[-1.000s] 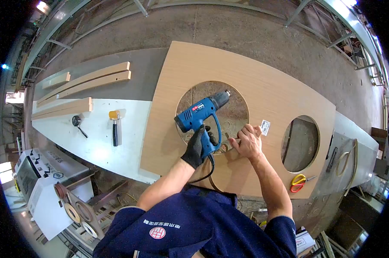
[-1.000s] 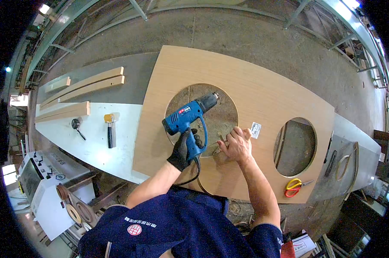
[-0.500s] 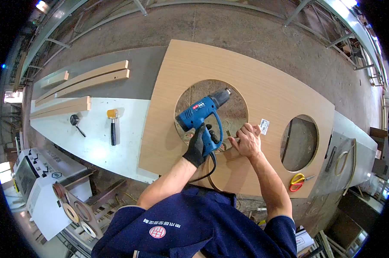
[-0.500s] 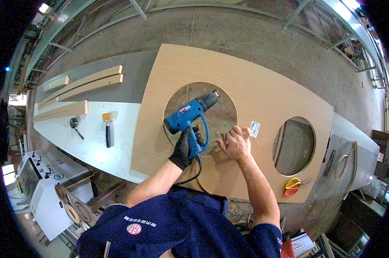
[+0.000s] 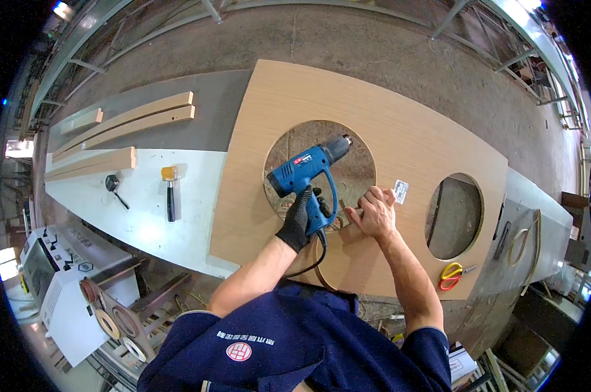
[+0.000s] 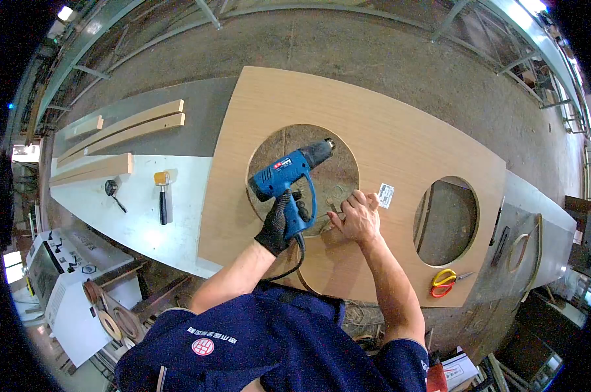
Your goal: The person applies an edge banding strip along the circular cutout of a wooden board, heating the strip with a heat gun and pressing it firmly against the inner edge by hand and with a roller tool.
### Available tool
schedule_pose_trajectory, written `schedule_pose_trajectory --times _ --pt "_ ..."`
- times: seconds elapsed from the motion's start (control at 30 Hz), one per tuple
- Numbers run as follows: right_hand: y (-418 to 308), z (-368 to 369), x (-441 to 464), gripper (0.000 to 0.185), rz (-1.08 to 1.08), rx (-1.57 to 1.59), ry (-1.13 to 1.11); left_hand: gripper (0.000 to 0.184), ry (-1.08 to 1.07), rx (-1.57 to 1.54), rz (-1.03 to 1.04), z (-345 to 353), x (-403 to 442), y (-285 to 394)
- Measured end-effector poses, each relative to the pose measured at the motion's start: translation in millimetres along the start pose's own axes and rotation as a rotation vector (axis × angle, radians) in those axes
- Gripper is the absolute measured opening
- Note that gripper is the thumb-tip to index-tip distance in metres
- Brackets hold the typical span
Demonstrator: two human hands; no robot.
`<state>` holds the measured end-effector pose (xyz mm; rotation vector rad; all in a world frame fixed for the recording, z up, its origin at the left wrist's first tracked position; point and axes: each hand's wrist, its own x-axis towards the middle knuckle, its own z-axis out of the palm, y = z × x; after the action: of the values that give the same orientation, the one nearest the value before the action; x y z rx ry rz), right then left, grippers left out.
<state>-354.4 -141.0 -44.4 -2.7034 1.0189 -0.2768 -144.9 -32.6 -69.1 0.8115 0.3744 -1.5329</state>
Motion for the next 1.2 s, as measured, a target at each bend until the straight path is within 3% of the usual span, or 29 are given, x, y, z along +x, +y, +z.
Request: schedule_pose_trajectory --times 0.1,0.4,0.6,0.8,0.9,1.2 --pt "0 -2 0 0.042 -0.004 0.003 0.011 0.034 0.006 -0.031 -0.007 -6 2 -2" --pt "-1 -2 1 0.043 -0.008 -0.036 -0.003 0.027 0.002 -0.028 -0.037 -1 -1 0" --pt "-2 -3 3 0.043 -0.009 -0.019 0.004 0.036 0.023 0.027 -0.023 1 -1 -2" --pt "-1 -3 2 0.041 -0.011 -0.015 0.018 0.028 0.014 -0.074 -0.032 -4 2 -3" --pt "0 -1 1 0.041 -0.019 -0.013 0.041 0.04 -0.007 -0.006 -0.013 -11 5 -3" --pt "-2 -3 2 0.042 -0.011 -0.021 0.014 0.039 0.011 0.027 -0.024 -9 4 -2"
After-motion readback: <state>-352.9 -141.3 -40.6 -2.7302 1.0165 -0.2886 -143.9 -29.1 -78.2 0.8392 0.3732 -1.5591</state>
